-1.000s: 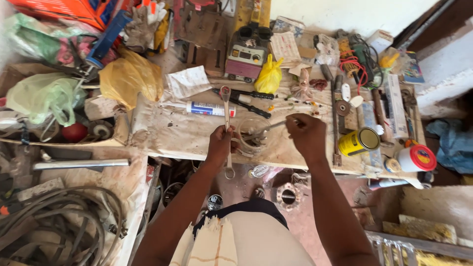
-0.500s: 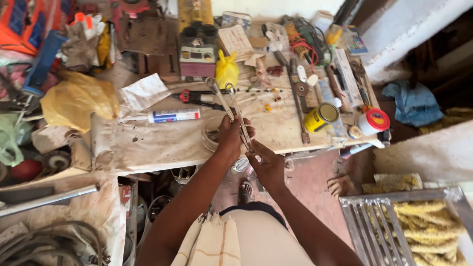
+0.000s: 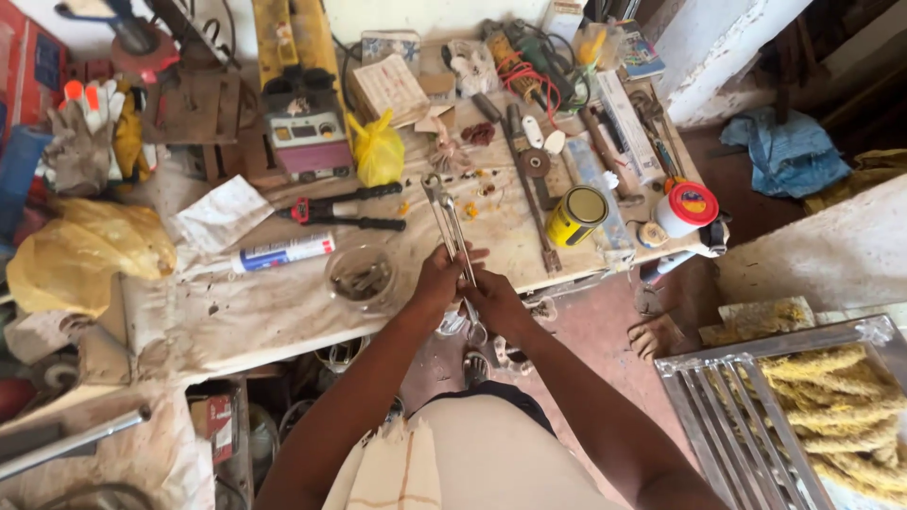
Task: Manipulating, sorting, and assembling small mechanical parts and tools on a workshop bench, including using a rivet gun and sealant.
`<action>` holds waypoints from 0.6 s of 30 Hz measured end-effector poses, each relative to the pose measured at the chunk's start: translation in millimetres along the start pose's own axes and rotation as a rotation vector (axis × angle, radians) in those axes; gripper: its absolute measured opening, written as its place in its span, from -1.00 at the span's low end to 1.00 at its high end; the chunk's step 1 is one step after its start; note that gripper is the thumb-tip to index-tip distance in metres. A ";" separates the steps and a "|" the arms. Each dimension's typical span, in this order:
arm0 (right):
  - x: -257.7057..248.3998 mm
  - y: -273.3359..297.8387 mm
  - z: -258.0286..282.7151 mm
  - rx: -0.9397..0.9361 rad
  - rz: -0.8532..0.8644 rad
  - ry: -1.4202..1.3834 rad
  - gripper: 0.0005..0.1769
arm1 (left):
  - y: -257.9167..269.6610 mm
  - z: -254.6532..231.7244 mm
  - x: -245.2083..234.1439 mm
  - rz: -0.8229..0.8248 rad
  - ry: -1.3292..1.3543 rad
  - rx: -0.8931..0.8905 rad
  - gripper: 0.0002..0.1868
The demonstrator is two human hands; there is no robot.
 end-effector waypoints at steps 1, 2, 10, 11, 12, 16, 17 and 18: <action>-10.6 -5.2 -8.9 -0.005 -0.001 -0.006 -0.76 | -11.2 3.3 -0.7 -0.001 -0.008 0.000 -0.71; -19.0 -6.8 -22.5 0.009 -0.049 -0.143 -0.71 | -17.7 12.1 -2.2 0.020 -0.091 -0.053 -0.70; -104.3 -65.2 -170.3 0.186 -0.337 -0.383 -0.71 | -54.4 75.9 -49.7 -0.135 -0.525 0.032 -0.61; -118.3 -76.5 -196.7 0.211 -0.393 -0.333 -0.73 | -51.3 80.4 -52.4 -0.152 -0.470 0.020 -0.62; -127.9 -86.9 -224.2 0.240 -0.441 -0.280 -0.74 | -44.3 85.6 -56.8 -0.178 -0.413 0.007 -0.63; -151.7 -108.7 -268.9 0.225 -0.440 -0.254 -0.78 | -8.5 90.0 -60.7 -0.289 -0.493 -0.113 -0.57; -152.5 -108.7 -266.4 0.249 -0.436 -0.254 -0.80 | -0.8 91.1 -60.3 -0.294 -0.490 -0.105 -0.56; -161.7 -116.7 -259.5 0.258 -0.438 -0.247 -0.82 | -2.8 88.8 -59.4 -0.292 -0.489 -0.080 -0.56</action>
Point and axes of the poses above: each hand's wrist, its own y-axis away from the middle knuckle, its own x-axis out of the palm, z = x × y, the point moved 4 cm from there along -y, towards the middle knuckle, and after that the axes turned 7 degrees about z, right-handed, at the moved point
